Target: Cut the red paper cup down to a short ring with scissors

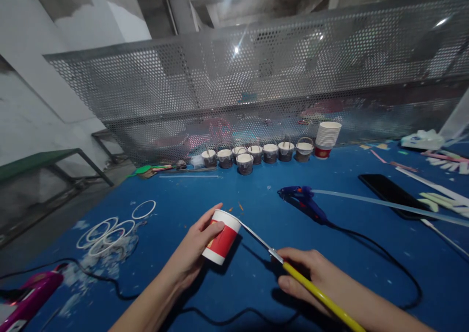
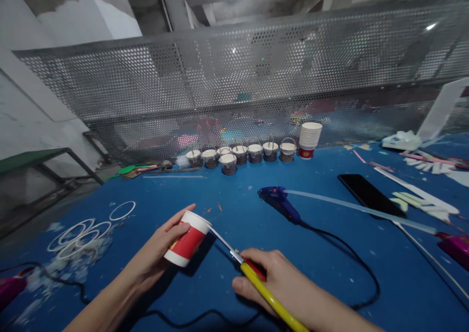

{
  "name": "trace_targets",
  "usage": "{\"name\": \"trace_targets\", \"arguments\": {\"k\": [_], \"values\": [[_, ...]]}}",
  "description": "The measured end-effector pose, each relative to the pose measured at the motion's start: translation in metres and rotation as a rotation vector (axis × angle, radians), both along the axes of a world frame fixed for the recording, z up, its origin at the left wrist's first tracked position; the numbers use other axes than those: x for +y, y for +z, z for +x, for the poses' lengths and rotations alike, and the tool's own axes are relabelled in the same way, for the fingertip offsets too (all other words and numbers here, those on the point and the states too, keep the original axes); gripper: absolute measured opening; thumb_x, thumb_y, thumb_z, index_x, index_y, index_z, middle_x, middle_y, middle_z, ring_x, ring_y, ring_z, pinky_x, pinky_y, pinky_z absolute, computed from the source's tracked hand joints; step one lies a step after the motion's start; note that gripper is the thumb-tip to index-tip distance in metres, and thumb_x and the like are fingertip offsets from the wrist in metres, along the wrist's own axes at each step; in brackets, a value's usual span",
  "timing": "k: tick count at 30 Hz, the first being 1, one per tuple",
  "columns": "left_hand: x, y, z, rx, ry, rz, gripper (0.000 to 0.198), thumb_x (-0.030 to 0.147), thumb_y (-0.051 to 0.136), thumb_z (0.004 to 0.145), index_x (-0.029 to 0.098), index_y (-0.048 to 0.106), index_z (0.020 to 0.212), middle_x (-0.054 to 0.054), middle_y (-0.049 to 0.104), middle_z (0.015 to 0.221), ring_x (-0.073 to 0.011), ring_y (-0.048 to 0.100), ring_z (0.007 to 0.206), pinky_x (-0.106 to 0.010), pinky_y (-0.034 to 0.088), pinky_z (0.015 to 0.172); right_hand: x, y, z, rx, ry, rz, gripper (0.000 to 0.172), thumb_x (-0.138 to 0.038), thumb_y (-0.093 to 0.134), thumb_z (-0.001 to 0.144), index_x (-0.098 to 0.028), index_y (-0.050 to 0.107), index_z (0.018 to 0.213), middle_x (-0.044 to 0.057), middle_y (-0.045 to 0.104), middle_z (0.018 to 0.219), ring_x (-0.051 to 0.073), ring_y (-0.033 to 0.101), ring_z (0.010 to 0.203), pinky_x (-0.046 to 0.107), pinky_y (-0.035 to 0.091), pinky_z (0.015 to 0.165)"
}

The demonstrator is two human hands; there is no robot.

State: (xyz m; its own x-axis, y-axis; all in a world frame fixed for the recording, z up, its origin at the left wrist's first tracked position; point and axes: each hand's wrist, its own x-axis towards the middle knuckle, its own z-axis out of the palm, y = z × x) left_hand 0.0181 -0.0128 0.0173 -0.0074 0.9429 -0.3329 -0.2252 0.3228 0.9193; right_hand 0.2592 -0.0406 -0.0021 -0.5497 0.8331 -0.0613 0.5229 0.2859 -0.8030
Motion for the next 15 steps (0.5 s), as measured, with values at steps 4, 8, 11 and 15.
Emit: {"name": "trace_targets", "arguments": {"k": [4,8,11,15], "values": [[-0.0035,0.0028,0.0032,0.036,0.003,0.03,0.067,0.028,0.074,0.066,0.021,0.048,0.127,-0.003,0.067,0.086,-0.0094,0.057,0.06,-0.02,0.044,0.06,0.0001,0.0029,-0.0002,0.009,0.021,-0.019,0.039,-0.048,0.048,0.083,-0.013,0.063,0.091,-0.001,0.048,0.063,0.01,0.034,0.054,0.022,0.03,0.049],[-0.0039,0.002,0.0029,0.095,-0.015,0.055,0.068,0.032,0.074,0.067,0.023,0.047,0.129,-0.003,0.067,0.092,-0.0105,0.058,0.066,-0.019,0.044,0.061,0.0009,0.0019,0.0006,0.013,0.022,-0.017,0.039,-0.048,0.048,0.084,-0.014,0.064,0.094,0.0,0.05,0.065,0.01,0.035,0.056,0.021,0.031,0.05],[-0.0024,-0.0002,0.0004,0.141,-0.047,0.078,0.069,0.035,0.073,0.068,0.025,0.045,0.13,-0.004,0.066,0.103,-0.0136,0.06,0.077,-0.021,0.045,0.068,0.0006,0.003,0.002,-0.002,0.009,-0.023,0.038,-0.047,0.05,0.084,-0.014,0.064,0.096,0.0,0.05,0.065,0.01,0.036,0.056,0.021,0.03,0.049],[-0.0016,0.0,-0.0005,0.216,-0.04,0.117,0.073,0.036,0.073,0.066,0.024,0.044,0.131,-0.007,0.065,0.111,-0.0188,0.061,0.088,-0.024,0.045,0.073,-0.0001,0.0041,0.0036,-0.007,0.017,-0.068,0.038,-0.048,0.05,0.084,-0.014,0.063,0.096,-0.002,0.047,0.063,0.01,0.032,0.054,0.021,0.029,0.047]]}}
